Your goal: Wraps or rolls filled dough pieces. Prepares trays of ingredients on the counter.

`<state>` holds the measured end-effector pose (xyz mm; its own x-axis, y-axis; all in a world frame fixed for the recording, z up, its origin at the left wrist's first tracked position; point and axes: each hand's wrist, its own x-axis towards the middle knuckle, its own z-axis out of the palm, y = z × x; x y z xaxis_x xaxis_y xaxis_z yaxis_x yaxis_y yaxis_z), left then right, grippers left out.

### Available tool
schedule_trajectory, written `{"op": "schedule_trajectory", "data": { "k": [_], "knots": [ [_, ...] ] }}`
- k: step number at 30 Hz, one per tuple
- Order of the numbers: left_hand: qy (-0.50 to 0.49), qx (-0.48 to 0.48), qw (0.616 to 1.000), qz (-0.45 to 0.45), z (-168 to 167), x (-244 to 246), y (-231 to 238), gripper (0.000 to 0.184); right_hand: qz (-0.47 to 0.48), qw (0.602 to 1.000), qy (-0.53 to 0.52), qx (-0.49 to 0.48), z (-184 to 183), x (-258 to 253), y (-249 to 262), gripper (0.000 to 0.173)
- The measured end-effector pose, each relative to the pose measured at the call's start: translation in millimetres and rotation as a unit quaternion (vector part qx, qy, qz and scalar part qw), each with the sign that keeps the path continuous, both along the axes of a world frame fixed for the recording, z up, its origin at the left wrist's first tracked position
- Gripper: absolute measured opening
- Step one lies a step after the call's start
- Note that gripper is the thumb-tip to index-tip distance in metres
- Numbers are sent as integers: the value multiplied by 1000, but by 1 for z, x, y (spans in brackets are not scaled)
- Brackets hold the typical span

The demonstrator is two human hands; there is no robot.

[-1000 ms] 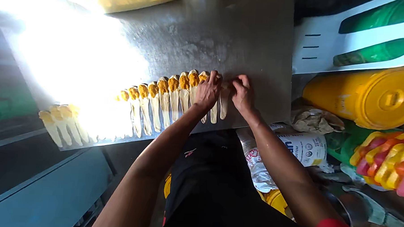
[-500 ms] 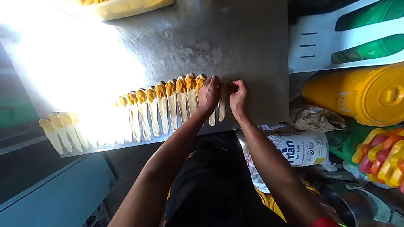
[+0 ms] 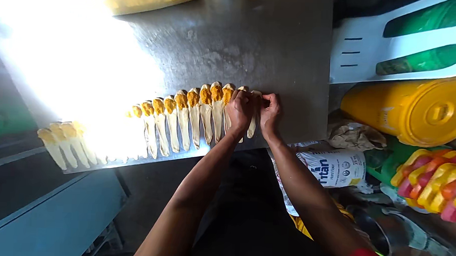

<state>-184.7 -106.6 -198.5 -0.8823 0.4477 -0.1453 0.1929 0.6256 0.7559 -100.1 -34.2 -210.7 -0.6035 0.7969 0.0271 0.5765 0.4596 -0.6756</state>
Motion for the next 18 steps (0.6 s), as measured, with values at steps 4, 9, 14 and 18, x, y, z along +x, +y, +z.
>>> {"op": "schedule_trajectory", "data": {
  "k": [4, 9, 14, 18],
  "knots": [
    [81, 19, 992, -98, 3, 23, -20, 20, 19, 1000, 6, -13, 8, 7, -9, 15],
    [138, -74, 963, -220, -9, 22, -34, 24, 116, 993, -23, 6, 3, 25, -12, 39],
    [151, -168, 922, -315, -1, 17, -36, 23, 186, 972, -128, 59, -1, 31, -7, 26],
    [112, -153, 930, -315, 14, 7, -41, 25, 226, 965, -117, 63, 22, 20, 24, 22]
  ]
}}
